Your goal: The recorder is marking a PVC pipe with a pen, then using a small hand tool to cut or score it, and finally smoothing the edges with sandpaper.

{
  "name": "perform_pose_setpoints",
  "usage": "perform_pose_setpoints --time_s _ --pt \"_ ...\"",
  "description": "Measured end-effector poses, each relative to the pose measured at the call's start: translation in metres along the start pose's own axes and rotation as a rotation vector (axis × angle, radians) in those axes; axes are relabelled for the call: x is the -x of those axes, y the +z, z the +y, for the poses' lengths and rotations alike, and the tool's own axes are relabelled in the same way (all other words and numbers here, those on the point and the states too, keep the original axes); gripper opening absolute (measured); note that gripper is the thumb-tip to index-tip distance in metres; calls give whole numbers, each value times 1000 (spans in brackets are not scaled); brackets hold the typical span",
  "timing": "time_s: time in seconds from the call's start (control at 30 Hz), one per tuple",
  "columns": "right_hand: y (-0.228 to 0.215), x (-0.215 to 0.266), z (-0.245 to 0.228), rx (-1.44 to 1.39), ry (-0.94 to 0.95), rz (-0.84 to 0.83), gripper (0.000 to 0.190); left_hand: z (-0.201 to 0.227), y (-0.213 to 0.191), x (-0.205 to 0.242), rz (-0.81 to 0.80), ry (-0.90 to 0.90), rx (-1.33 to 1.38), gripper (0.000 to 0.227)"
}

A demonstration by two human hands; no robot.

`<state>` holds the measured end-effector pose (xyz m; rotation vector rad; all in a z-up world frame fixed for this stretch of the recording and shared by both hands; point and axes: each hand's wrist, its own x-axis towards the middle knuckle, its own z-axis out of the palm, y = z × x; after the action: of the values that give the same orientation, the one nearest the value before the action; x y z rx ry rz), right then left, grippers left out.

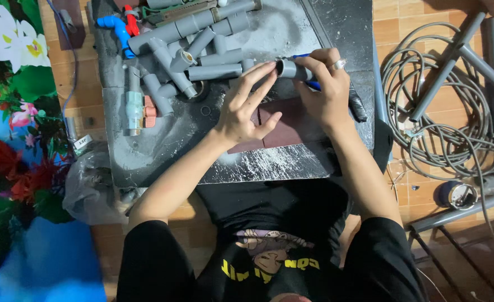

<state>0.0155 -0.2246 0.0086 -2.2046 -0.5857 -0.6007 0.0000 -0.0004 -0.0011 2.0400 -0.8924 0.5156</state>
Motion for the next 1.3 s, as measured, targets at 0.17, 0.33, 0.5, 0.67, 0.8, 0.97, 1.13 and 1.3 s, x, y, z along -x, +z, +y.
perform_pose_setpoints --time_s 0.17,0.33,0.5,0.67,0.8,0.97,1.13,1.3 --pt "-6 -10 -10 -23 -110 -56 55 -2 0 1 21 -18 -11 69" --pt "-4 -8 -3 31 -106 -34 55 4 -5 -3 14 -52 44 70" --pt "-29 -7 8 160 -54 5 45 -4 8 1 94 -157 129 26" --pt "-70 6 2 37 -38 -46 37 -8 11 3 -47 -9 56 19" --pt "-70 35 -6 -212 208 -149 45 -4 12 0 -202 169 -3 12" --pt "-53 31 -21 -356 213 -180 30 -10 17 5 -367 248 -98 34" --pt "-13 54 9 -1083 513 -71 16 -10 16 8 -314 236 -128 37" --pt "12 45 1 -1077 355 -104 21 -13 17 10 -297 213 -131 48"
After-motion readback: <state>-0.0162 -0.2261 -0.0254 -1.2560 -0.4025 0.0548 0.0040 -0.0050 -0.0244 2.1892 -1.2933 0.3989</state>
